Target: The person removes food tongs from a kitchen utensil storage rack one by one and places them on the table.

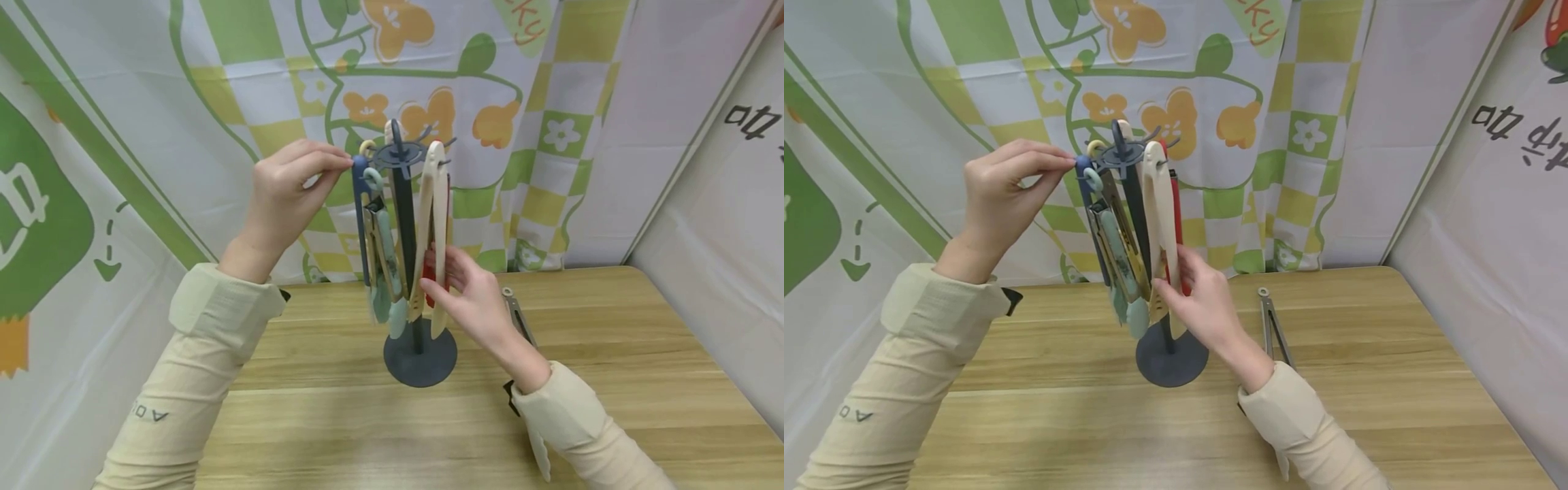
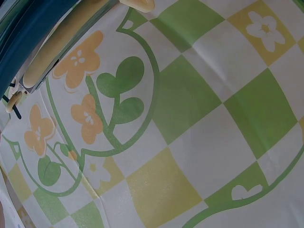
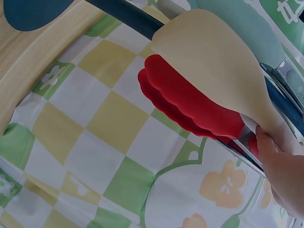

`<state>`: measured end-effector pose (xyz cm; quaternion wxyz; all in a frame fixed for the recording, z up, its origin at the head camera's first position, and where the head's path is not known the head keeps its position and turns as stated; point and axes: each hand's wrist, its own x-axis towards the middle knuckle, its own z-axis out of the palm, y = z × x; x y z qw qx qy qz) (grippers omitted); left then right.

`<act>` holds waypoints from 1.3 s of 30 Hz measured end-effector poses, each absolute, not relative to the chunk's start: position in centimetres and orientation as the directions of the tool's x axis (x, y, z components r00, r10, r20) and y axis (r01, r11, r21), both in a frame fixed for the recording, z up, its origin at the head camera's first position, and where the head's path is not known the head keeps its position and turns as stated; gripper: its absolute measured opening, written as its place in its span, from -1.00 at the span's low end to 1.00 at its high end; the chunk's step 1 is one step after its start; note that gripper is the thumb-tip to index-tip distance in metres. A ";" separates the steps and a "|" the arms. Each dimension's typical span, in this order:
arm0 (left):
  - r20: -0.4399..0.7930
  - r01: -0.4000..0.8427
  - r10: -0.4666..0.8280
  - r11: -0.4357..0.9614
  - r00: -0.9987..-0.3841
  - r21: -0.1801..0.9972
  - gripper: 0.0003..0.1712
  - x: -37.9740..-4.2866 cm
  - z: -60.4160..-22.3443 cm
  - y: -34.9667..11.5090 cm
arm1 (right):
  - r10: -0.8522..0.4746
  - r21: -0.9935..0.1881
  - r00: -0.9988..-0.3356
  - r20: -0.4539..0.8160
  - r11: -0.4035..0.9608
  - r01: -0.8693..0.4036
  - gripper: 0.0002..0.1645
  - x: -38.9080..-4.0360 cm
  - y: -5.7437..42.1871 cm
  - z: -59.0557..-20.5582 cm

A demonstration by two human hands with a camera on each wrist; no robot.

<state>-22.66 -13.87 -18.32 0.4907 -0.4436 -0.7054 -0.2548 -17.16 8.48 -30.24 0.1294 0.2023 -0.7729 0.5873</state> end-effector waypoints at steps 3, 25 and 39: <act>0.920 0.877 0.372 0.475 -0.124 -0.074 -0.91 -22.7 -18.3 -13.8 | -0.161 -0.855 -0.886 0.434 0.238 -0.462 -0.44 -17.2 8.3 -30.3; 0.921 0.874 0.369 0.480 -0.126 -0.073 -0.91 -22.6 -18.2 -13.7 | -0.022 -0.794 -0.890 0.456 0.442 -0.418 -0.46 -17.3 6.3 -30.8; 0.922 0.879 0.367 0.472 -0.126 -0.067 -0.91 -22.6 -18.3 -13.8 | 0.071 -0.772 -0.879 0.471 0.515 -0.372 -0.47 -17.1 6.2 -30.8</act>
